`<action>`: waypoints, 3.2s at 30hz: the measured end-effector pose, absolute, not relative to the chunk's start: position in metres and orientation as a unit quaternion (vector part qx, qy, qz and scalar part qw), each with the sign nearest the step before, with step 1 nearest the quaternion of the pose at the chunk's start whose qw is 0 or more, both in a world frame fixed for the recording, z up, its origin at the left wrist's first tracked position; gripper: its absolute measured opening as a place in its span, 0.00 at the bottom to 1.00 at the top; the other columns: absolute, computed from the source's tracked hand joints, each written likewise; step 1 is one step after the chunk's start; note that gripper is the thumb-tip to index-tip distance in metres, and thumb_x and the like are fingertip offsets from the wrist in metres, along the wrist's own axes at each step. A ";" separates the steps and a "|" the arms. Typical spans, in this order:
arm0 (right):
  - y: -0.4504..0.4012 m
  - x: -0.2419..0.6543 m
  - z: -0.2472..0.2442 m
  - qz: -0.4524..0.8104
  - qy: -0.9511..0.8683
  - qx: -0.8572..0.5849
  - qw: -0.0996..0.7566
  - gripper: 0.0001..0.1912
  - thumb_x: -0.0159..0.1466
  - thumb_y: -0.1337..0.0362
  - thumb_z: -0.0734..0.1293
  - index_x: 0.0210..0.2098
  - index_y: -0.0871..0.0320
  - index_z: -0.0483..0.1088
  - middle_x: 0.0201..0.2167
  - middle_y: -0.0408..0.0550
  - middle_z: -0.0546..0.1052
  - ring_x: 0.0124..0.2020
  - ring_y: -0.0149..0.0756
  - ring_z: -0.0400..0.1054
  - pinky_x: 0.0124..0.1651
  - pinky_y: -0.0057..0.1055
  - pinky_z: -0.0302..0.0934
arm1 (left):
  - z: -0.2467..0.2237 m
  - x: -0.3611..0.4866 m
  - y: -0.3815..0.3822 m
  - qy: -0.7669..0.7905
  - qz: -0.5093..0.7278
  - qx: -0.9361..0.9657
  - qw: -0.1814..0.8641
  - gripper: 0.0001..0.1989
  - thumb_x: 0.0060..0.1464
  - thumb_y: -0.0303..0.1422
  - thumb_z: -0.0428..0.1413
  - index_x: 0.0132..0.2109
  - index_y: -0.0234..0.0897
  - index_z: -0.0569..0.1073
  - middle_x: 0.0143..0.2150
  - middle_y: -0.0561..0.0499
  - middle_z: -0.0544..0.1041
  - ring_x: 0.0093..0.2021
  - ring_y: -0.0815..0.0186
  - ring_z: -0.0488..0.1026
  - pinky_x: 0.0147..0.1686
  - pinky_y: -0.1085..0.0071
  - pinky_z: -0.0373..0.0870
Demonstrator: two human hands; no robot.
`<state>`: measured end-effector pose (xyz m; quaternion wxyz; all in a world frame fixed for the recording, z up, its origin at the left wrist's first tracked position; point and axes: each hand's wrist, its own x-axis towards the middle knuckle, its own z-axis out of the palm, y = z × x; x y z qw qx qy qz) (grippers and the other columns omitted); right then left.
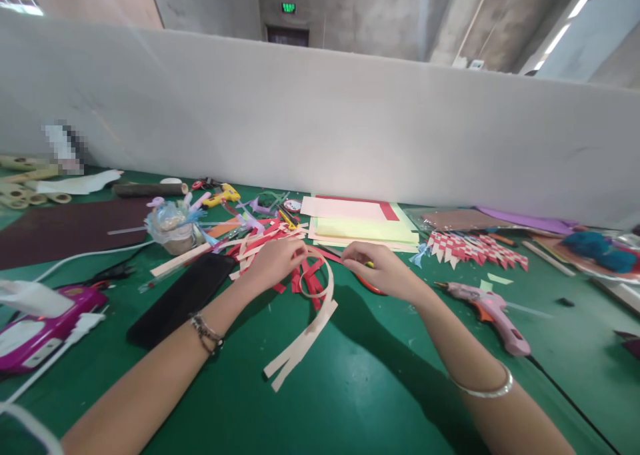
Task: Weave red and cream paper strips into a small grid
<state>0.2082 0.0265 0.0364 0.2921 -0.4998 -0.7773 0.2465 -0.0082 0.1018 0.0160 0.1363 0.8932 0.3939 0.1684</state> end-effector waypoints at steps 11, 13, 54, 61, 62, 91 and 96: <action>0.012 0.183 0.045 0.430 -0.710 -0.360 0.426 0.16 0.61 0.62 0.62 0.49 0.54 0.60 0.49 0.51 0.66 0.40 0.32 0.66 0.44 0.32 0.63 | 0.058 0.006 0.060 0.283 0.338 0.803 0.402 0.10 0.54 0.37 0.52 0.39 0.36 0.70 0.37 0.50 0.73 0.37 0.66 0.69 0.37 0.73 0.64; 0.010 0.179 0.047 0.420 -0.707 -0.360 0.441 0.13 0.61 0.64 0.61 0.46 0.54 0.63 0.48 0.50 0.68 0.42 0.33 0.66 0.44 0.31 0.63 | 0.060 0.009 0.056 0.279 0.346 0.779 0.442 0.10 0.53 0.37 0.53 0.40 0.36 0.68 0.36 0.51 0.72 0.36 0.67 0.69 0.37 0.73 0.65; -0.024 0.216 0.013 0.401 -0.732 -0.509 0.210 0.17 0.63 0.57 0.58 0.21 0.59 0.62 0.24 0.44 0.69 0.26 0.30 0.63 0.32 0.27 0.58 | 0.016 -0.021 0.032 0.368 0.191 0.759 0.502 0.12 0.52 0.38 0.54 0.28 0.33 0.69 0.23 0.55 0.68 0.24 0.72 0.64 0.25 0.78 0.58; -0.028 0.187 0.005 0.300 -0.788 -0.498 0.199 0.05 0.60 0.61 0.63 0.34 0.54 0.67 0.48 0.49 0.67 0.55 0.42 0.57 0.60 0.50 0.36 | 0.007 -0.010 0.025 0.334 0.168 0.769 0.518 0.09 0.53 0.35 0.53 0.29 0.34 0.71 0.28 0.53 0.70 0.28 0.71 0.68 0.28 0.77 0.61; -0.028 0.182 0.004 0.309 -0.793 -0.484 0.202 0.04 0.62 0.61 0.62 0.34 0.54 0.67 0.46 0.48 0.68 0.52 0.39 0.59 0.60 0.50 0.33 | 0.005 -0.008 0.024 0.330 0.169 0.771 0.517 0.08 0.52 0.34 0.54 0.30 0.34 0.71 0.29 0.52 0.71 0.28 0.71 0.68 0.29 0.78 0.61; -0.021 0.192 -0.016 0.391 -0.801 -0.389 0.232 0.17 0.67 0.57 0.52 0.26 0.57 0.62 0.27 0.41 0.68 0.33 0.29 0.64 0.56 0.38 0.43 | -0.010 -0.008 0.031 0.394 0.195 0.535 0.721 0.16 0.50 0.35 0.55 0.46 0.32 0.70 0.34 0.47 0.77 0.32 0.66 0.74 0.30 0.75 0.68; -0.020 0.191 -0.021 0.351 -0.784 -0.464 0.218 0.18 0.66 0.58 0.54 0.23 0.58 0.61 0.19 0.39 0.64 0.24 0.28 0.59 0.44 0.33 0.52 | -0.009 -0.009 0.031 0.406 0.170 0.528 0.726 0.17 0.55 0.37 0.51 0.48 0.33 0.70 0.28 0.47 0.77 0.31 0.64 0.76 0.32 0.71 0.71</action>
